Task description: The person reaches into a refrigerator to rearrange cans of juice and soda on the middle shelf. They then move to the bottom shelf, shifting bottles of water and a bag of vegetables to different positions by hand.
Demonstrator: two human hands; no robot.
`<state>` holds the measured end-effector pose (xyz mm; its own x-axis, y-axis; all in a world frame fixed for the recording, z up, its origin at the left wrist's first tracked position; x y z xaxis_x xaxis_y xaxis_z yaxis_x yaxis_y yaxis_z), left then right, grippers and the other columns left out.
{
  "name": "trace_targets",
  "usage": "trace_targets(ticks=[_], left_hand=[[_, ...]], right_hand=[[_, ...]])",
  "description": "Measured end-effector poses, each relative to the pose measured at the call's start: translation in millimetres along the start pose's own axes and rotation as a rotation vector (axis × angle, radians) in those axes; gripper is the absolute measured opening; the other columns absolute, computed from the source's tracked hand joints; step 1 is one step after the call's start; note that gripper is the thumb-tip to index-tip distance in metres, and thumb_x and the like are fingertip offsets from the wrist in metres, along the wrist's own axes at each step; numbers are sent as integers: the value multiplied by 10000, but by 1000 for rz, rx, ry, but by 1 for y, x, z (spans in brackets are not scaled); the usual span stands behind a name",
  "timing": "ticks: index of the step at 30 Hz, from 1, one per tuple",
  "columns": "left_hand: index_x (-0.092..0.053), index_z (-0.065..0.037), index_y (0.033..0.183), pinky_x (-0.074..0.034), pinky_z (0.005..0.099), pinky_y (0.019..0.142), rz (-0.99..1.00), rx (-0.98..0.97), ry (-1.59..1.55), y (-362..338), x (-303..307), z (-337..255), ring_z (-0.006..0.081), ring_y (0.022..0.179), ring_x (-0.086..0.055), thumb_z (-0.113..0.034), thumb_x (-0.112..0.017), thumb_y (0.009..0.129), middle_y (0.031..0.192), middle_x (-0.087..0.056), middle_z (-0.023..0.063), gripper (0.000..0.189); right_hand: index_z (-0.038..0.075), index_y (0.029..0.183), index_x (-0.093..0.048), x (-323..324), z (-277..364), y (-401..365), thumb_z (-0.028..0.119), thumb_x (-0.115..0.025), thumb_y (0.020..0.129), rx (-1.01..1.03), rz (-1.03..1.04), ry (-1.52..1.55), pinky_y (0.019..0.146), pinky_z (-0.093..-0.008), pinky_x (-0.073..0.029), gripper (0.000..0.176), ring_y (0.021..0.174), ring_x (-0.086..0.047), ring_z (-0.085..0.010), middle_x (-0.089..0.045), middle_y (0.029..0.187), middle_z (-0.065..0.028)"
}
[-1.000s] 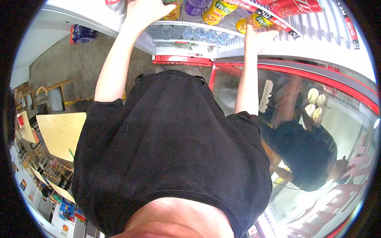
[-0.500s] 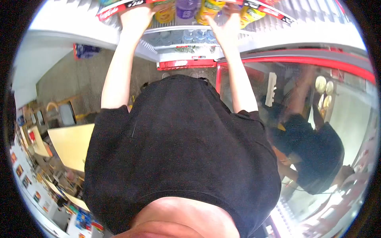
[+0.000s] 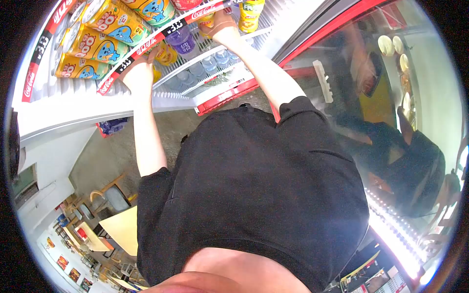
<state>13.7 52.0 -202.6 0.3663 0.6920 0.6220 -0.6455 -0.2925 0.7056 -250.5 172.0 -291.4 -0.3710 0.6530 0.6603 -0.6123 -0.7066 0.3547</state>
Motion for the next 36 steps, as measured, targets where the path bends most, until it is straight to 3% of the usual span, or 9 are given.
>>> trace_targets(ticks=[3, 4, 11, 13, 18, 22, 32, 35, 36], left_hand=[[-775, -169, 807, -473, 434, 568, 141, 49, -29, -7, -9, -4, 268, 556, -624, -726, -595, 889, 625, -662, 46, 592], [-790, -178, 896, -503, 455, 640, 105, 34, 2, -4, -11, -1, 279, 649, -673, -729, -595, 888, 732, -721, 57, 585], [-661, -209, 1337, -447, 641, 955, 265, 221, -230, -8, -12, -7, 402, 1232, -599, -614, -682, 875, 1371, -633, 143, 615], [-714, -154, 1221, -513, 536, 812, 273, 177, -80, -4, -6, -6, 328, 974, -715, -713, -595, 900, 1155, -740, 109, 656], [-650, -117, 1327, -450, 658, 955, 167, 201, -196, -5, -8, -10, 411, 1223, -599, -545, -737, 853, 1353, -625, 165, 644], [-635, -129, 1364, -444, 651, 972, 227, 208, -199, -5, -5, -12, 396, 1255, -584, -526, -732, 866, 1399, -609, 151, 645], [-728, -168, 1231, -525, 533, 794, -148, 112, -104, 5, -7, -12, 327, 940, -717, -760, -634, 840, 1143, -746, 107, 716], [-770, -153, 1108, -510, 542, 743, 518, 258, -179, 16, 26, -18, 350, 784, -711, -735, -620, 858, 949, -767, 95, 651], [-771, -117, 1031, -496, 530, 689, 10, 154, -166, 11, 16, -18, 365, 668, -681, -717, -608, 860, 809, -743, 111, 645]], right_hand=[[-16, 1345, -453, -9, -2, 13, 348, -831, 780, 36, -36, -86, 935, -505, -539, 771, 1087, -659, -447, -660, 1142, -305], [65, 800, -611, -2, 2, 24, 427, -758, 847, 369, -6, -166, 691, -425, -485, 394, 746, -617, -282, -639, 808, -84], [242, 1031, -735, -17, 0, 37, 556, -715, 807, 108, 169, -581, 875, -486, -511, 386, 1039, -666, -307, -710, 1133, -72], [237, 1003, -742, -18, 1, 33, 547, -715, 811, 181, 38, -626, 868, -487, -515, 366, 1010, -673, -322, -718, 1094, -73], [-9, 1298, -500, -24, 7, -7, 206, -787, 827, 243, -473, -191, 979, -497, -492, 592, 1121, -605, -450, -620, 1189, -250], [-12, 1331, -500, -26, 31, -53, 237, -775, 863, -18, -258, 546, 992, -471, -489, 597, 1143, -626, -362, -624, 1248, -228], [2, 1397, -462, -24, 74, -60, 322, -845, 739, -25, 64, 198, 940, -488, -542, 826, 1090, -665, -440, -668, 1134, -290], [7, 1355, -468, -16, 78, -60, 350, -837, 738, -19, 81, 119, 872, -500, -567, 797, 998, -692, -451, -695, 1043, -287], [10, 1341, -468, -14, 79, -60, 365, -835, 737, -16, 91, 86, 848, -505, -574, 792, 966, -699, -457, -703, 1011, -288]])
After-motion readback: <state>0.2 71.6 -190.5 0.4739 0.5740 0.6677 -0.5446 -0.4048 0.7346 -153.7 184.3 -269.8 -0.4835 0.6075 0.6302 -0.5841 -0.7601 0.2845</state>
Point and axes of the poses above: each hand's wrist, its own y-axis towards the middle knuckle, its own x-axis out of the back of the hand, z = x × y, the point moved 1 cm from there along y, towards the middle knuckle
